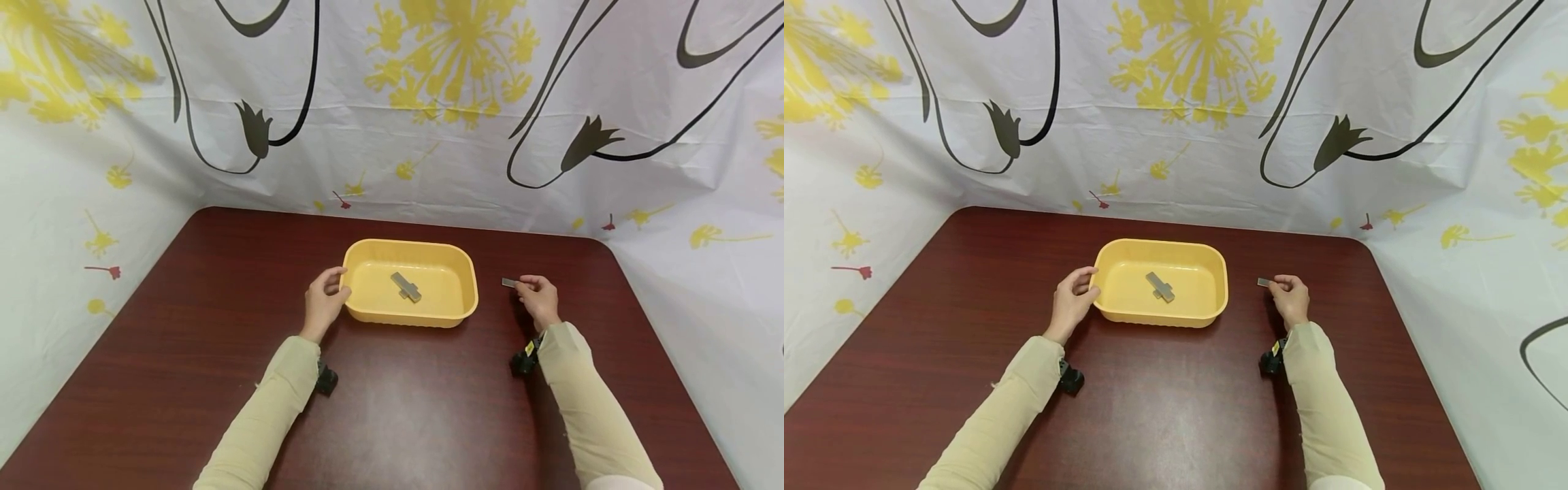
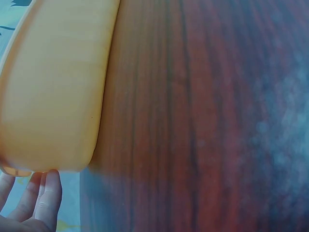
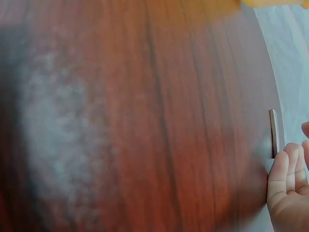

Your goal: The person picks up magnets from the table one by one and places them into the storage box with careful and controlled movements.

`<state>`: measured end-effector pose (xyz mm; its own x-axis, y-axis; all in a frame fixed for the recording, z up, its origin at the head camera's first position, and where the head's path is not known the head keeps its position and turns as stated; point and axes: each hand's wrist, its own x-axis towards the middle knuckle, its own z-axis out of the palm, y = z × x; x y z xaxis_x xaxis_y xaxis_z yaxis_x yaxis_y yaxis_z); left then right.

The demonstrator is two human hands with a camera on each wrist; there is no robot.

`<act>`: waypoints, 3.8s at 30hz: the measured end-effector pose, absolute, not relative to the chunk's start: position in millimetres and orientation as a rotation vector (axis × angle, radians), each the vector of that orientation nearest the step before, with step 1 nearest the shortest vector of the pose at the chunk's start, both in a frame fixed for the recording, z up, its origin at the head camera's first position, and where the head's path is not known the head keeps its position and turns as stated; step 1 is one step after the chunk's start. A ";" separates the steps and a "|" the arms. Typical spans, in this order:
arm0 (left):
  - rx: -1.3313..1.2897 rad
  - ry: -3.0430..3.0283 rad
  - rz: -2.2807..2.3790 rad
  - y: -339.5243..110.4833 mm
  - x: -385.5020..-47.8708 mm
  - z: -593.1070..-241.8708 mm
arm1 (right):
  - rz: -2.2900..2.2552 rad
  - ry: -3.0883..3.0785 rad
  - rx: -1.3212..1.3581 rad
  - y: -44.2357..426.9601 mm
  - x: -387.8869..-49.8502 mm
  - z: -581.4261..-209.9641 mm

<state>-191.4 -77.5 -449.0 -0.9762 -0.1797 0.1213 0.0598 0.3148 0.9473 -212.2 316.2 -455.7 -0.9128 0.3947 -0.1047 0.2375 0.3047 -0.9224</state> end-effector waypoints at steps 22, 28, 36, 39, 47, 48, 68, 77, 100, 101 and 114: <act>0.118 -2.378 -1.726 -77.8 -192.8 -450.8 | 1.562 -2.534 -0.569 317.1 -214.7 -458.9; 0.117 -2.369 -1.734 -78.0 -193.2 -451.4 | 1.538 -2.559 -0.589 317.9 -215.3 -459.3; 0.118 -2.375 -1.738 -77.8 -191.5 -450.2 | 1.477 -2.591 -0.596 318.5 -215.1 -460.2; 0.124 -2.380 -1.742 -77.5 -191.5 -449.8 | 1.436 -2.608 -0.600 319.4 -216.0 -461.0; 0.132 -2.392 -1.738 -77.3 -191.9 -449.7 | 1.424 -2.678 -0.541 321.9 -217.7 -459.2; 0.134 -2.392 -1.738 -77.4 -191.8 -449.9 | 1.430 -2.689 -0.532 322.3 -217.7 -458.8; 0.136 -2.368 -1.744 -76.1 -191.2 -449.3 | 1.546 -2.736 -0.499 325.5 -217.0 -454.7; 0.120 -2.363 -1.743 -77.0 -190.4 -450.1 | 1.533 -2.757 -0.507 324.2 -217.6 -454.1; 0.115 -2.374 -1.744 -76.7 -189.7 -448.7 | 1.467 -2.841 -0.492 326.9 -218.6 -452.8; 0.115 -2.374 -1.743 -76.8 -189.9 -448.6 | 1.471 -2.842 -0.492 327.3 -218.6 -452.9; 0.137 -2.393 -1.740 -76.4 -189.6 -446.5 | 1.480 -2.861 -0.455 328.8 -217.6 -452.4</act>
<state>-189.6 -76.4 -446.5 -0.9797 -0.1792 0.0903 0.0306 0.3112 0.9498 -217.6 328.8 -452.4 -0.9548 0.1946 -0.2245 0.2957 0.5484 -0.7822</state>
